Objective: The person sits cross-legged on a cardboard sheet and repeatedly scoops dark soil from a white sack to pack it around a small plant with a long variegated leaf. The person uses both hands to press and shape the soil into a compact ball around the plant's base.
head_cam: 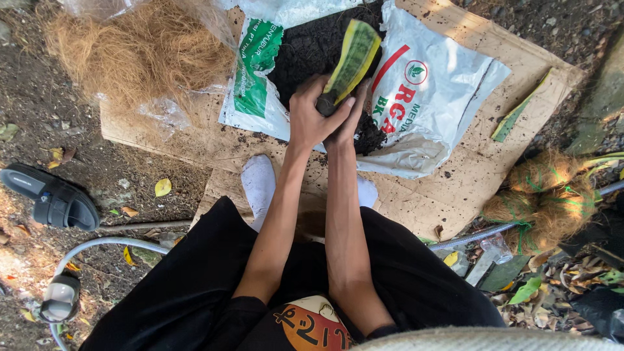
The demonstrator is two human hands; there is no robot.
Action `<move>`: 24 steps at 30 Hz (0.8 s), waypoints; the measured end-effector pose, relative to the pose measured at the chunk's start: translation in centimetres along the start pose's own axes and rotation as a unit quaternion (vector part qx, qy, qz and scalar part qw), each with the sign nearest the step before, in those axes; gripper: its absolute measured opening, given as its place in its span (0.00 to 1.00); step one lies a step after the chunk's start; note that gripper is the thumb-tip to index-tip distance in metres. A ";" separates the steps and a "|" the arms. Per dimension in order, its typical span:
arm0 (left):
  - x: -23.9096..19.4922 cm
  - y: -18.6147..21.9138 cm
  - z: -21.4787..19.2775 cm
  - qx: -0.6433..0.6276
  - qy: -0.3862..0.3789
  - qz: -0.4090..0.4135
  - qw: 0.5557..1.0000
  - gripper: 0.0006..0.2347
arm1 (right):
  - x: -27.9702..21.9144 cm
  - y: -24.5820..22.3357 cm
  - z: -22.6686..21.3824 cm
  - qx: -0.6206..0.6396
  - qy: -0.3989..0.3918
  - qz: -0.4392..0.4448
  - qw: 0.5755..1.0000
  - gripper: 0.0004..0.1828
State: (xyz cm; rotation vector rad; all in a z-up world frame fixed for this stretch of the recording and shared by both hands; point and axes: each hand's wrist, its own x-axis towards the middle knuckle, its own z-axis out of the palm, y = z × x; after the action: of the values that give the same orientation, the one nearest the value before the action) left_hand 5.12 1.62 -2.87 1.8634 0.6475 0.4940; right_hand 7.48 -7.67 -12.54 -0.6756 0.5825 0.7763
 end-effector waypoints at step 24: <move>-3.7 -13.9 -1.8 -0.170 0.175 -0.312 0.918 0.06 | 4.7 -1.1 3.6 -0.812 0.096 -0.301 0.491 0.74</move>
State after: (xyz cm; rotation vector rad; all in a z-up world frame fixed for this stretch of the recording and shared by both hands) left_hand -1.63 4.67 -15.31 1.1564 1.2547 0.4764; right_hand 11.85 -3.59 -13.11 -2.6043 -0.4892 0.3357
